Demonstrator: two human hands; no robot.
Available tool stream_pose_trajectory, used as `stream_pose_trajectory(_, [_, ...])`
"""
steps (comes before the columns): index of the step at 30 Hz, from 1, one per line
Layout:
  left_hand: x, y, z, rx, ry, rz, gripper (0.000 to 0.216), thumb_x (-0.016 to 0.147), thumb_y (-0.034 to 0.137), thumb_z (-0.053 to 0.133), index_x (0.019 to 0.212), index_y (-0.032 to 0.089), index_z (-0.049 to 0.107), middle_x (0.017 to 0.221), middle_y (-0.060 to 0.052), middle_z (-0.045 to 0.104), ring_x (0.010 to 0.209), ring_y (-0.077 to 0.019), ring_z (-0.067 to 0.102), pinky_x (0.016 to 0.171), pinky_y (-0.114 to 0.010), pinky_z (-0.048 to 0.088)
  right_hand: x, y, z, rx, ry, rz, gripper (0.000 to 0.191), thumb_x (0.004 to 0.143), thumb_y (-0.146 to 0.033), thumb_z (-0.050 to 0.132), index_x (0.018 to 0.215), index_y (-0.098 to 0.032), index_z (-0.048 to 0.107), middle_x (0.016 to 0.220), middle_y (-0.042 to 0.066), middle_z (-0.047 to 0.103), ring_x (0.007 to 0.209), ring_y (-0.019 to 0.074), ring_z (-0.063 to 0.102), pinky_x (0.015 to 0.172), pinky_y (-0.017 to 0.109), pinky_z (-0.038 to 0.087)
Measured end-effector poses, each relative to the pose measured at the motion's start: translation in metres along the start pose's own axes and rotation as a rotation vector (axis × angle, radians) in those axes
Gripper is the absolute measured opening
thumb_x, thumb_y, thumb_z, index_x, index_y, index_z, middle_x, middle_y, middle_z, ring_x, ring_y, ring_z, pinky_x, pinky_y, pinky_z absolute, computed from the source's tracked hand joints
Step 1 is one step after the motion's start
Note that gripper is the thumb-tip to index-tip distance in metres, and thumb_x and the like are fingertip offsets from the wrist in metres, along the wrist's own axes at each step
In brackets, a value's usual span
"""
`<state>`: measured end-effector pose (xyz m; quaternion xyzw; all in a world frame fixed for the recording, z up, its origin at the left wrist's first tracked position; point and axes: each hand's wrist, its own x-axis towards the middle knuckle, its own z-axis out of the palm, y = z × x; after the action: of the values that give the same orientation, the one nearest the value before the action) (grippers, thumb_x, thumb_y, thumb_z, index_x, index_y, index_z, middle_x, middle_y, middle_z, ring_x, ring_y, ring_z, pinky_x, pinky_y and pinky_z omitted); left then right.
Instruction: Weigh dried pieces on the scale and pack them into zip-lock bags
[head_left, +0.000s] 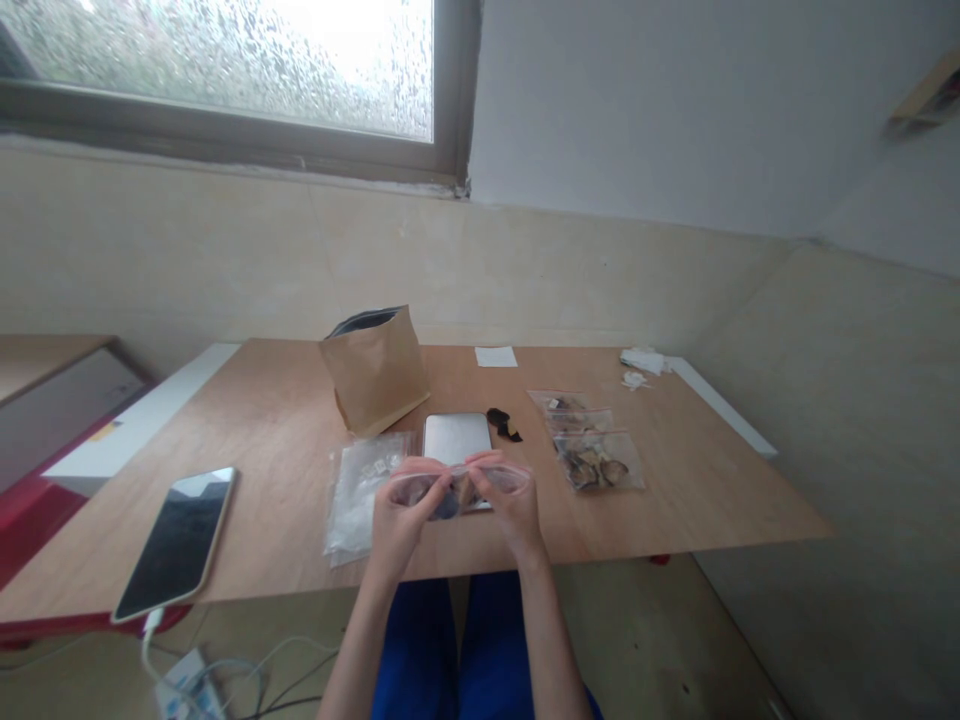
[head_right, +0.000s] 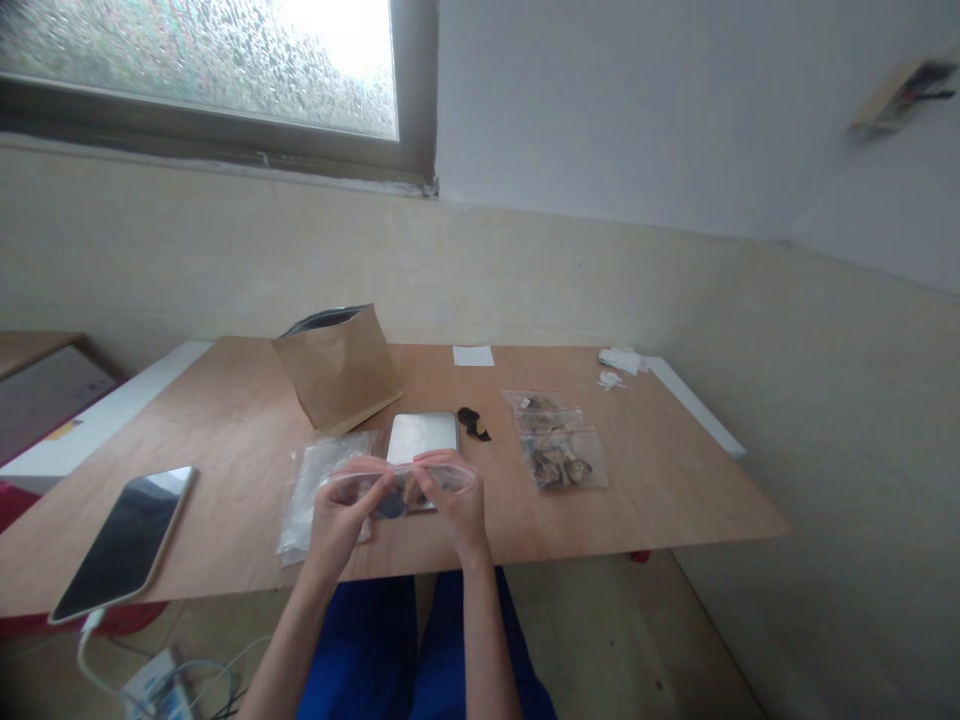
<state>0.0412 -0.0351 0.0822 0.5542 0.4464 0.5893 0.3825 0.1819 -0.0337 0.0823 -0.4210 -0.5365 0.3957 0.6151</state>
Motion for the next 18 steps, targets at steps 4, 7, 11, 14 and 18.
stream_pose_trajectory(4, [-0.001,0.001,0.004,0.011,0.065,-0.001,0.016,0.070,0.032,0.068,0.067,0.016,0.069,0.074,-0.005,0.065,0.074,-0.0166,0.061,0.068,-0.027,0.050,-0.001,-0.002,0.002,-0.013,0.069,-0.012,0.007,0.073,-0.025,0.066,0.069,-0.018,0.069,0.080,0.005,0.068,0.079,0.0171,0.063,0.073,0.029,0.051])
stream_pose_trajectory(7, [-0.001,0.000,0.006,-0.018,0.045,-0.067,0.019,0.070,0.035,0.067,0.069,0.016,0.069,0.075,-0.005,0.065,0.073,-0.0163,0.062,0.063,-0.024,0.050,-0.001,-0.005,0.001,-0.021,0.096,-0.004,0.008,0.072,-0.025,0.066,0.069,-0.018,0.069,0.080,0.005,0.068,0.078,0.0172,0.064,0.072,0.029,0.051])
stream_pose_trajectory(11, [-0.001,0.000,0.004,-0.060,-0.051,-0.152,0.021,0.070,0.037,0.068,0.072,0.015,0.069,0.076,-0.005,0.066,0.069,-0.0160,0.062,0.056,-0.023,0.049,0.000,-0.008,-0.001,-0.045,0.048,-0.006,0.010,0.075,-0.026,0.065,0.072,-0.018,0.070,0.082,0.006,0.069,0.081,0.0182,0.064,0.077,0.031,0.051])
stream_pose_trajectory(14, [0.000,0.002,0.002,-0.057,-0.045,-0.132,0.018,0.069,0.034,0.069,0.072,0.016,0.069,0.076,-0.004,0.066,0.070,-0.0153,0.061,0.058,-0.023,0.048,0.000,-0.011,0.000,-0.053,-0.005,-0.001,0.011,0.076,-0.027,0.064,0.076,-0.018,0.071,0.085,0.006,0.070,0.084,0.0194,0.064,0.081,0.033,0.050])
stream_pose_trajectory(18, [0.001,0.004,0.002,-0.035,-0.027,-0.070,0.016,0.071,0.033,0.068,0.068,0.017,0.069,0.073,-0.005,0.064,0.070,-0.0150,0.060,0.061,-0.023,0.048,0.000,-0.014,0.006,-0.023,-0.064,0.035,0.011,0.075,-0.026,0.065,0.082,-0.019,0.071,0.089,0.006,0.070,0.087,0.0197,0.064,0.083,0.033,0.050])
